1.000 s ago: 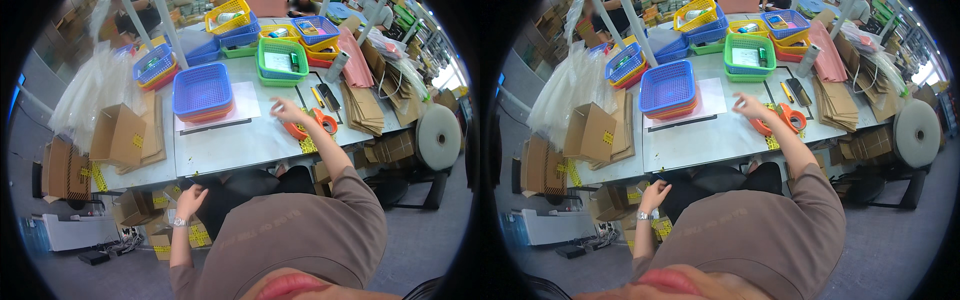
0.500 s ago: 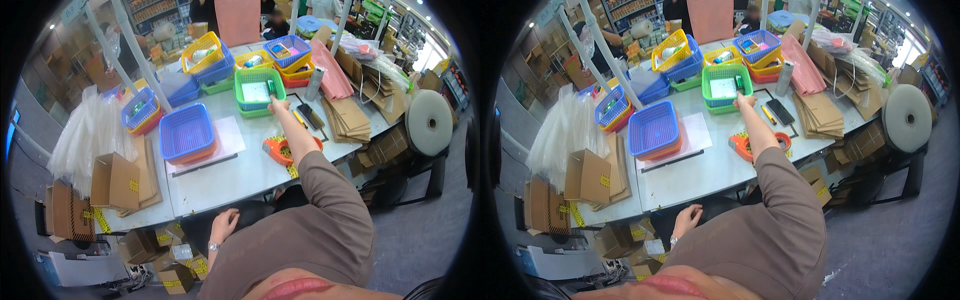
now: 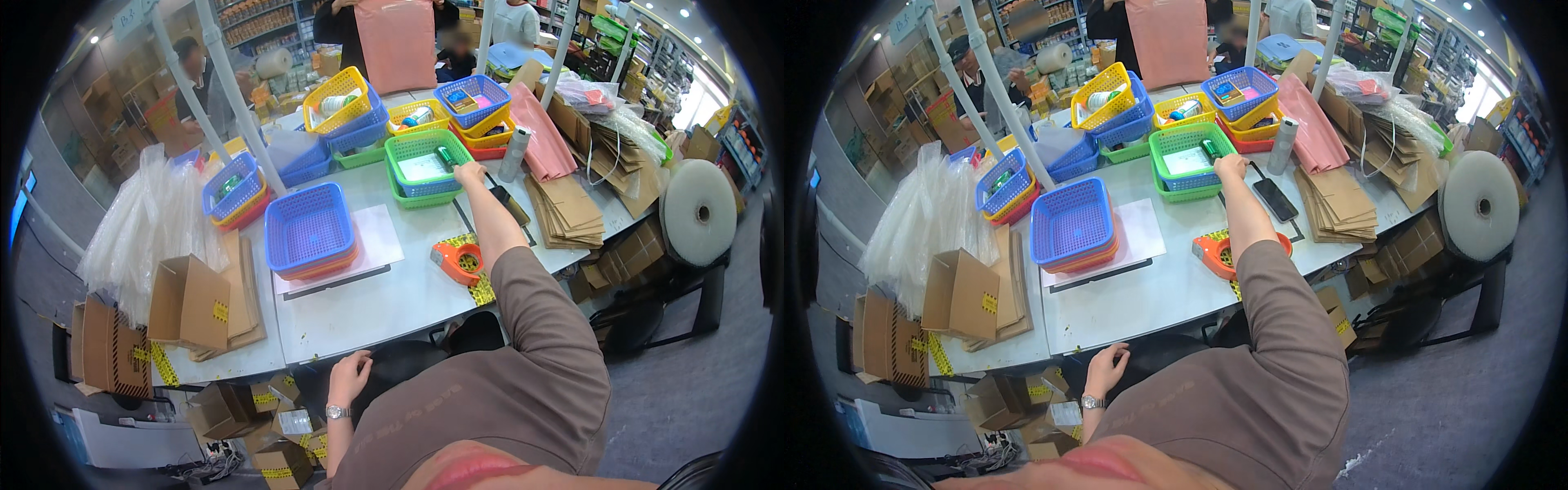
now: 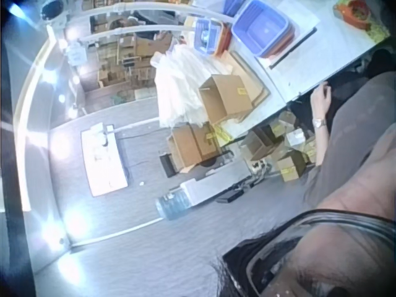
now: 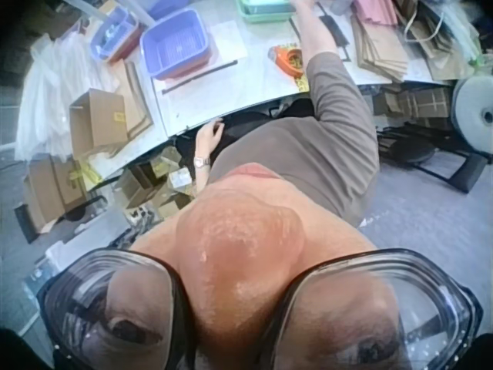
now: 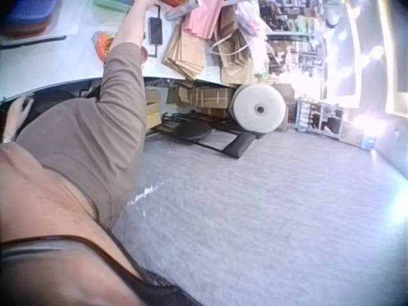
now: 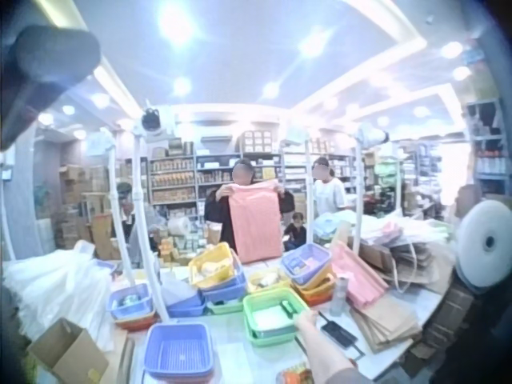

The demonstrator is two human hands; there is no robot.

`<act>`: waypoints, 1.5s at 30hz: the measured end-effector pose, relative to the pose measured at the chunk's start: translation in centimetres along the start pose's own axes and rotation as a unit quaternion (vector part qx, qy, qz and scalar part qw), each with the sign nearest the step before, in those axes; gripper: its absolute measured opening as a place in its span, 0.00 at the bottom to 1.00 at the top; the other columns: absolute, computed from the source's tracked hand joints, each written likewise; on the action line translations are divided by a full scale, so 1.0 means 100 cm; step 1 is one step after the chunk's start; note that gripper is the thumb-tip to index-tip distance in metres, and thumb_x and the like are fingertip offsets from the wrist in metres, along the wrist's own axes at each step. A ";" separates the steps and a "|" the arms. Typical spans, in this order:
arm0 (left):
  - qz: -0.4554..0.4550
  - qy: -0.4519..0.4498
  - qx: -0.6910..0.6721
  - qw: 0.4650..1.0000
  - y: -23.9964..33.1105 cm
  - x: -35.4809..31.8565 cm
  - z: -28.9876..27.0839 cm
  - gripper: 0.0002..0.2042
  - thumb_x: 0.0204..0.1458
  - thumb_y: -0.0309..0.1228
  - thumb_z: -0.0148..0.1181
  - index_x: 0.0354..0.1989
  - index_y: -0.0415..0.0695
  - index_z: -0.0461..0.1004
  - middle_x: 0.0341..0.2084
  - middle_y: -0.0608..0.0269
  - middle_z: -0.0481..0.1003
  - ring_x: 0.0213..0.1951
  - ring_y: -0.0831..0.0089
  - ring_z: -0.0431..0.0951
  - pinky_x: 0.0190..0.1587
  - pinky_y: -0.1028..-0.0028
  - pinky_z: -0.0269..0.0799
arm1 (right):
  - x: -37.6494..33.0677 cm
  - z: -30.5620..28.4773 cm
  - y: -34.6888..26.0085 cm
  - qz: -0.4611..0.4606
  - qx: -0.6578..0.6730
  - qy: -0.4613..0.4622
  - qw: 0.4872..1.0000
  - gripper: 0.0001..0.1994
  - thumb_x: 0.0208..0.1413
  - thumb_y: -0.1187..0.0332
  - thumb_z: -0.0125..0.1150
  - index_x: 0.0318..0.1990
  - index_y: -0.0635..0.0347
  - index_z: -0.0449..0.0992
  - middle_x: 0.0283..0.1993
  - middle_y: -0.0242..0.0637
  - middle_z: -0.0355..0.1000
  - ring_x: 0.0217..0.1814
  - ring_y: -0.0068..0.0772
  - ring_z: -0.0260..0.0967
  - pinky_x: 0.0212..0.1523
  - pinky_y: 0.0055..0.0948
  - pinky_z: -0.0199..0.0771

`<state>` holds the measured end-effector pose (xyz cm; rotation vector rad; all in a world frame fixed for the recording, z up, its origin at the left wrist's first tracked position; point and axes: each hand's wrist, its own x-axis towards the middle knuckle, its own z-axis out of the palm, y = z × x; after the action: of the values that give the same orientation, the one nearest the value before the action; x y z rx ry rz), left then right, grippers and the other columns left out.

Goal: The person wraps a small item in bubble wrap, places it into a cardboard box, seals the box with tape, and affixes a shipping label. The person then moves the completed package aside and prepares to process the next item.

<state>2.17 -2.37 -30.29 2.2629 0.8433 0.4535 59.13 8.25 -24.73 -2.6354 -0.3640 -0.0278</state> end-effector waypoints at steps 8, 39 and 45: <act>-0.027 -0.009 -0.020 0.999 0.006 -0.023 0.008 0.10 0.52 0.32 0.59 0.43 0.45 0.76 0.32 0.61 0.80 0.38 0.61 0.79 0.41 0.65 0.75 | 0.017 -0.032 -0.024 0.049 0.334 -0.026 0.941 0.17 0.52 0.70 0.60 0.45 0.75 0.73 0.45 0.58 0.74 0.34 0.50 0.79 0.27 0.40 0.85; 0.088 0.195 0.009 0.977 -0.004 0.034 0.038 0.14 0.32 0.32 0.75 0.24 0.43 0.75 0.62 0.40 0.61 0.58 0.49 0.68 0.54 0.63 0.71 | -0.227 0.004 -0.036 -0.643 0.039 -0.285 0.710 0.16 0.51 0.71 0.58 0.49 0.56 0.72 0.41 0.48 0.75 0.44 0.49 0.73 0.45 0.44 0.72; 0.031 0.221 -0.003 0.975 0.006 0.020 0.057 0.18 0.36 0.34 0.74 0.33 0.44 0.74 0.63 0.39 0.58 0.60 0.47 0.64 0.56 0.60 0.67 | -0.297 0.007 0.004 -0.809 -0.017 -0.267 0.524 0.23 0.40 0.79 0.55 0.49 0.53 0.74 0.51 0.39 0.71 0.55 0.39 0.67 0.52 0.40 0.66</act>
<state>6.88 -4.08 -33.77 2.2177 0.9845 1.0135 30.58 0.80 -27.97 -1.2173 -2.7510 0.1715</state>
